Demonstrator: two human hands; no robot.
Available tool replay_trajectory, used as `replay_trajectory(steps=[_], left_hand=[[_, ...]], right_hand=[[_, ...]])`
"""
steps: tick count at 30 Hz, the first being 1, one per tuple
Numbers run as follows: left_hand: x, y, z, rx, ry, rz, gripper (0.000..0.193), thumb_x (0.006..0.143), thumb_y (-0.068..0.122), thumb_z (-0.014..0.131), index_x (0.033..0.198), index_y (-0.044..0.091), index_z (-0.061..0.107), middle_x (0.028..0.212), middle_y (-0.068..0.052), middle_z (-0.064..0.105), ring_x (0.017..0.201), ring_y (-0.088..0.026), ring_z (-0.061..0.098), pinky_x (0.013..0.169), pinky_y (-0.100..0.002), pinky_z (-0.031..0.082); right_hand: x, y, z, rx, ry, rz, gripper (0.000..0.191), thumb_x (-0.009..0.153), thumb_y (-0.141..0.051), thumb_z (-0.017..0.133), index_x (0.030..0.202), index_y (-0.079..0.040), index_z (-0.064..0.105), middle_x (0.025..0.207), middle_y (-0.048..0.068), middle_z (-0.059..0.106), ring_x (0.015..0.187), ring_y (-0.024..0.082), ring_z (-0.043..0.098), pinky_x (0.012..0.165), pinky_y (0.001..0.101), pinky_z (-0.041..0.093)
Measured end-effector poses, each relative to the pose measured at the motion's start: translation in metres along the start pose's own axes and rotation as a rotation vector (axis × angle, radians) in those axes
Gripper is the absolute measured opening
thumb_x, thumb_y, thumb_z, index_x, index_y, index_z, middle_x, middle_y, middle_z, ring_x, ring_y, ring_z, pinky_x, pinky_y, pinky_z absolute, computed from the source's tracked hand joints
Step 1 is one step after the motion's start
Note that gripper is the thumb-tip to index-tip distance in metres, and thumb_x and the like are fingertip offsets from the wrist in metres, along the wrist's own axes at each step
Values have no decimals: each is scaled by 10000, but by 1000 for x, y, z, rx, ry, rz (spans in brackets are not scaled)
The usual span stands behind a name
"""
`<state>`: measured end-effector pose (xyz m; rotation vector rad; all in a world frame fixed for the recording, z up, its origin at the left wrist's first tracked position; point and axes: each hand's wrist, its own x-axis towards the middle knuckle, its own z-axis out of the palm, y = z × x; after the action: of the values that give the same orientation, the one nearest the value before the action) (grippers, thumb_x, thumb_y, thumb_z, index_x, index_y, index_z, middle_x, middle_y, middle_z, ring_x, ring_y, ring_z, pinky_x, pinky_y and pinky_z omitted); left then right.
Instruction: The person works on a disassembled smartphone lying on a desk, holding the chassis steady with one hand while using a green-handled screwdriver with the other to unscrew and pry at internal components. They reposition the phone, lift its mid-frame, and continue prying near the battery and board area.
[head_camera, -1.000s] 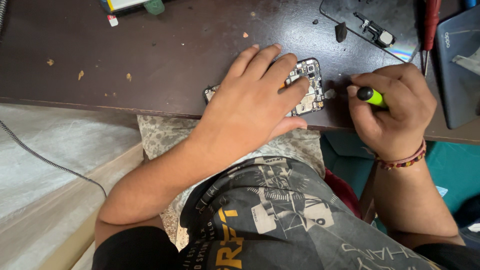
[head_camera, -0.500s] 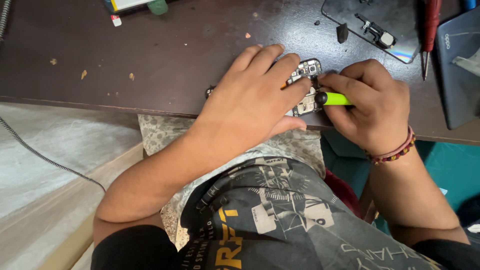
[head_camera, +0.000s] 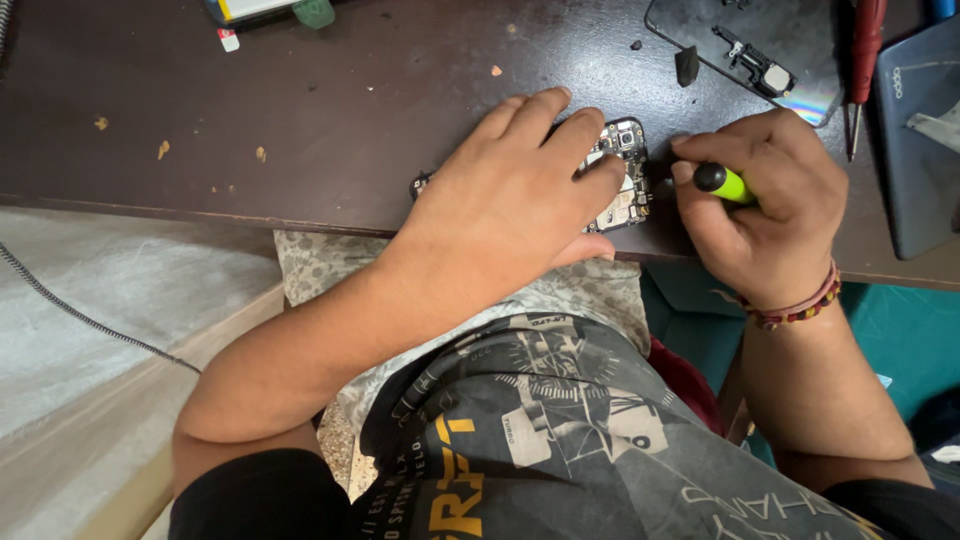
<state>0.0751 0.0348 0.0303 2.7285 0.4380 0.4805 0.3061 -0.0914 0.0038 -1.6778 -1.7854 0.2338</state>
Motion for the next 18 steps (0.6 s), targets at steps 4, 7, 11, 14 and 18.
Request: replay_trajectory(steps=[4,7,11,14,18], left_hand=[[1,0,-2,30,-11,11,588,771,491,820,1152,60,702,1208,-138,584,1249,-360,524,1085,-457,440],[3,0,-4,34,-25,22,582,769,488,822,1135,52,702,1172,-129,587,1222,-352,537,1069,-451,447],[5,1,-6,24,-25,28,576,757,478,830,1109,39,704,1147,-123,590,1175,-340,550,1033,-440,460],[8,3,-5,29,-31,15,562,736,467,835,1076,37,709,1131,-119,597,1145,-328,558,1024,-434,468],[9,5,-6,21,-55,6,545,735,451,839,1056,29,712,1089,-117,599,1118,-319,570,1008,-426,476]], right_hand=[[1,0,0,4,0,-6,153,974,28,779,1120,-13,755,986,112,663,859,209,658,760,288,510],[2,-1,0,2,-1,-2,133,986,18,795,1110,-8,755,975,116,663,845,209,654,744,291,505],[2,-2,0,11,1,2,131,994,16,800,1114,-10,754,976,113,662,848,203,656,747,288,506],[1,-2,1,23,-1,7,151,984,32,784,1126,-14,755,985,108,663,856,195,659,755,283,511],[2,-1,1,5,2,-8,150,972,32,795,1110,-11,756,968,111,659,845,206,653,748,293,509]])
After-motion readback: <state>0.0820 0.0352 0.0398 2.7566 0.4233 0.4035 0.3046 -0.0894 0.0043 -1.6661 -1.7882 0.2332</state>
